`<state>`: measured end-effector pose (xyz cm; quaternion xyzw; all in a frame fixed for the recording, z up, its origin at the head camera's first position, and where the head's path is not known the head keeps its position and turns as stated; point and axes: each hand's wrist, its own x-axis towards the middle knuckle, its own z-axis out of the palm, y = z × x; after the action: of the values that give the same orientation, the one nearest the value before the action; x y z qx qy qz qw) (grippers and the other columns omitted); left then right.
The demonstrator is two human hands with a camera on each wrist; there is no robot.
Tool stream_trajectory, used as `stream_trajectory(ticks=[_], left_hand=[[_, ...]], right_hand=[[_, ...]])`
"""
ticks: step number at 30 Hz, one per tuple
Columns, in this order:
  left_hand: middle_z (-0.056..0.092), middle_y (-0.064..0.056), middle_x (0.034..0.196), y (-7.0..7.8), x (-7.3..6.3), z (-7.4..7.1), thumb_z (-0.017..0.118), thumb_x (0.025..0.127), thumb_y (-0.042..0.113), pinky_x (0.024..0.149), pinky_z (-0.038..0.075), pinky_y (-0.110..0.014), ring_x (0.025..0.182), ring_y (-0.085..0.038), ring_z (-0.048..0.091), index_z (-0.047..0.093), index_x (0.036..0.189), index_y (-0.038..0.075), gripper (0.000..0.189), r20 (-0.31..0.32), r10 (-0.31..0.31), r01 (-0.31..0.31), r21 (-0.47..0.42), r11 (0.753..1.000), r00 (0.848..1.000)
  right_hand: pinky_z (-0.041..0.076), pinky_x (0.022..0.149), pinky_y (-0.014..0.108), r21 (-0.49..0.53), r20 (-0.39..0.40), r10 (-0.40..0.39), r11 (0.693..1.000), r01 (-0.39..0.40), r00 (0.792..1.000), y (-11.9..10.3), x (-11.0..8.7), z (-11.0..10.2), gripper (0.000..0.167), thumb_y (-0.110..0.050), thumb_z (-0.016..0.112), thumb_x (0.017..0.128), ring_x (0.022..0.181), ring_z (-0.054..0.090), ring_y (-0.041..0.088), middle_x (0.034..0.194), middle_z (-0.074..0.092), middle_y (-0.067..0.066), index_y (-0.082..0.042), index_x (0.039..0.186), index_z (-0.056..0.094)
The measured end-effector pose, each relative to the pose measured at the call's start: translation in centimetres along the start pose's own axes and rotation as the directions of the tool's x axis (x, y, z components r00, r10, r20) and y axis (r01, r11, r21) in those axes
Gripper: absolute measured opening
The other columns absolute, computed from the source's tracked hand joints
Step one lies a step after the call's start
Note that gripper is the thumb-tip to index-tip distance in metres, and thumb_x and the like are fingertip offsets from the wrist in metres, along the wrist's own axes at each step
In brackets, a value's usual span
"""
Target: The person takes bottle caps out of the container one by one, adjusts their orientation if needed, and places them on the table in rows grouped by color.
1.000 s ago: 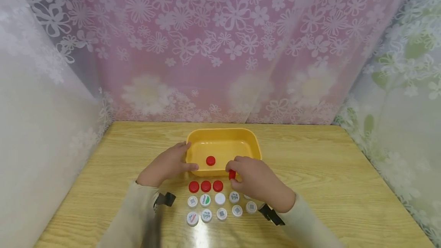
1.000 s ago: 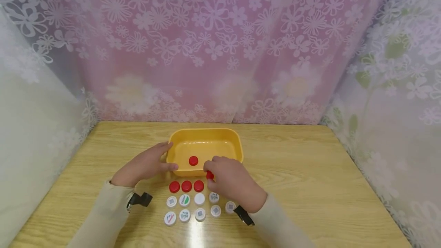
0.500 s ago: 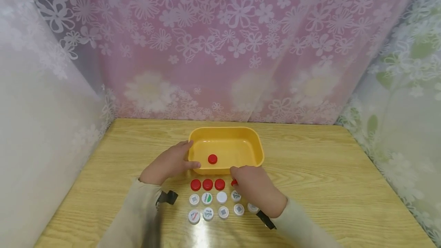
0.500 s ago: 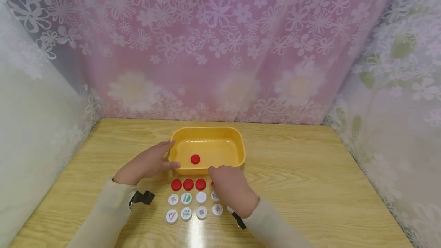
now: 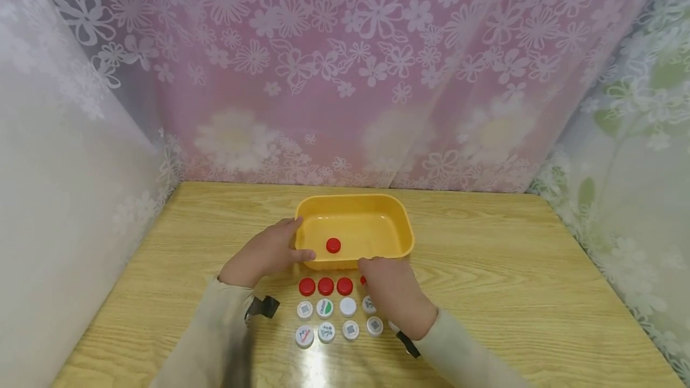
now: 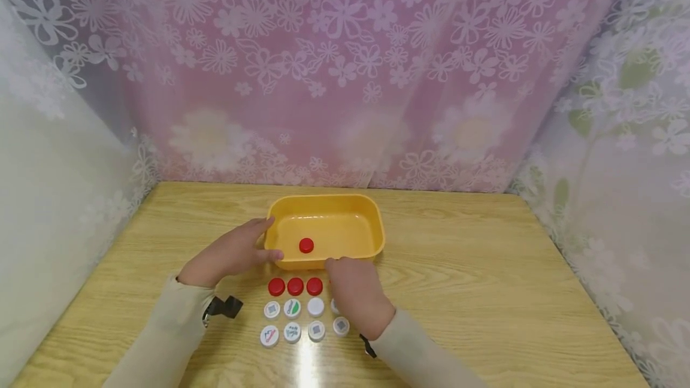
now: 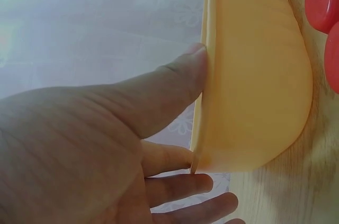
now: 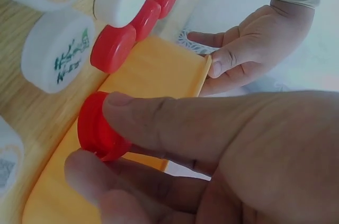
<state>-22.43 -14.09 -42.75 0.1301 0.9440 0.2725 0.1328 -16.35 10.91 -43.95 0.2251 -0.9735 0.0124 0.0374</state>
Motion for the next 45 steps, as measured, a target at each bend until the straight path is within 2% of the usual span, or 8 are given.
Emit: stream_trajectory(ticks=[10, 16, 23, 27, 35, 40, 43, 45], left_hand=[[0.040, -0.019, 0.161, 0.0, 0.3, 0.1, 0.076, 0.094, 0.044, 0.119, 0.035, -0.056, 0.146, -0.038, 0.042, 0.030, 0.162, 0.003, 0.092, -0.003, -0.019, 0.019, 0.000, 1.000, 1.000], [0.039, -0.020, 0.162, 0.0, 0.4, 0.1, 0.075, 0.094, 0.044, 0.118, 0.036, -0.056, 0.146, -0.038, 0.042, 0.029, 0.163, 0.004, 0.092, 0.003, -0.019, 0.019, 0.004, 1.000, 1.000], [0.039, -0.020, 0.161, 0.0, 0.4, 0.0, 0.076, 0.094, 0.043, 0.118, 0.036, -0.056, 0.145, -0.038, 0.043, 0.029, 0.163, 0.003, 0.092, 0.003, -0.017, 0.017, 0.005, 1.000, 1.000], [0.040, -0.021, 0.161, 0.0, 0.3, 0.1, 0.076, 0.094, 0.043, 0.118, 0.036, -0.056, 0.144, -0.038, 0.044, 0.029, 0.163, 0.003, 0.092, 0.003, -0.019, 0.019, 0.000, 1.000, 1.000], [0.039, -0.020, 0.161, 0.3, 0.3, 0.1, 0.076, 0.094, 0.042, 0.119, 0.035, -0.056, 0.145, -0.038, 0.043, 0.029, 0.163, 0.004, 0.092, 0.006, -0.036, 0.036, -0.008, 0.999, 0.999], [0.041, -0.021, 0.159, 0.6, 0.1, -0.1, 0.076, 0.095, 0.041, 0.118, 0.037, -0.056, 0.143, -0.038, 0.045, 0.030, 0.162, 0.003, 0.090, 0.007, -0.023, 0.023, 0.002, 1.000, 1.000], [0.042, -0.021, 0.159, 0.7, -0.1, -0.1, 0.076, 0.094, 0.041, 0.118, 0.037, -0.056, 0.143, -0.037, 0.045, 0.030, 0.162, 0.003, 0.090, 0.014, -0.026, 0.026, 0.003, 1.000, 1.000], [0.043, -0.021, 0.158, 0.7, 0.0, -0.1, 0.076, 0.094, 0.041, 0.117, 0.037, -0.056, 0.143, -0.038, 0.045, 0.030, 0.162, 0.003, 0.090, 0.012, -0.024, 0.024, 0.005, 1.000, 1.000]], right_hand=[[0.051, 0.055, 0.029, 0.004, 0.056, 0.046, 0.999, -0.046, 0.997, 0.3, 0.6, 1.0, 0.024, -0.009, 0.079, 0.090, 0.060, 0.050, 0.015, 0.067, 0.052, -0.004, -0.015, 0.075, 0.061], [0.047, 0.052, 0.028, 0.031, 0.112, 0.062, 0.997, -0.066, 0.992, 0.6, 0.7, 1.3, 0.029, -0.005, 0.074, 0.092, 0.058, 0.047, 0.015, 0.065, 0.049, -0.004, -0.017, 0.071, 0.058], [0.045, 0.051, 0.027, 0.043, 0.098, 0.061, 0.997, -0.066, 0.993, 0.7, 0.7, 1.2, 0.030, -0.005, 0.074, 0.092, 0.057, 0.046, 0.014, 0.064, 0.048, -0.004, -0.017, 0.070, 0.057], [0.047, 0.053, 0.027, 0.056, 0.115, 0.086, 0.994, -0.093, 0.990, 0.5, 0.5, 0.4, 0.026, -0.010, 0.074, 0.094, 0.058, 0.047, 0.014, 0.065, 0.049, -0.004, -0.016, 0.074, 0.058], [0.037, 0.048, 0.028, 0.148, 0.007, 0.023, 0.989, -0.023, 1.000, 0.1, -1.0, -2.9, 0.031, -0.026, 0.079, 0.093, 0.053, 0.042, 0.013, 0.059, 0.045, -0.006, -0.017, 0.074, 0.056], [0.045, 0.052, 0.029, 0.182, 0.021, 0.028, 0.983, -0.031, 0.999, 1.0, -1.3, -4.2, 0.022, -0.031, 0.077, 0.094, 0.057, 0.052, 0.011, 0.070, 0.063, -0.006, -0.015, 0.086, 0.064], [0.055, 0.063, 0.032, 0.240, -0.007, 0.016, 0.971, -0.014, 1.000, 2.0, -0.9, -4.6, 0.027, -0.031, 0.077, 0.094, 0.074, 0.064, 0.014, 0.096, 0.073, 0.001, -0.011, 0.110, 0.069], [0.057, 0.070, 0.034, 0.280, -0.077, 0.011, 0.960, 0.011, 0.997, 2.8, -0.6, -4.9, 0.038, -0.029, 0.077, 0.094, 0.086, 0.067, 0.017, 0.111, 0.072, 0.003, -0.010, 0.124, 0.065]])
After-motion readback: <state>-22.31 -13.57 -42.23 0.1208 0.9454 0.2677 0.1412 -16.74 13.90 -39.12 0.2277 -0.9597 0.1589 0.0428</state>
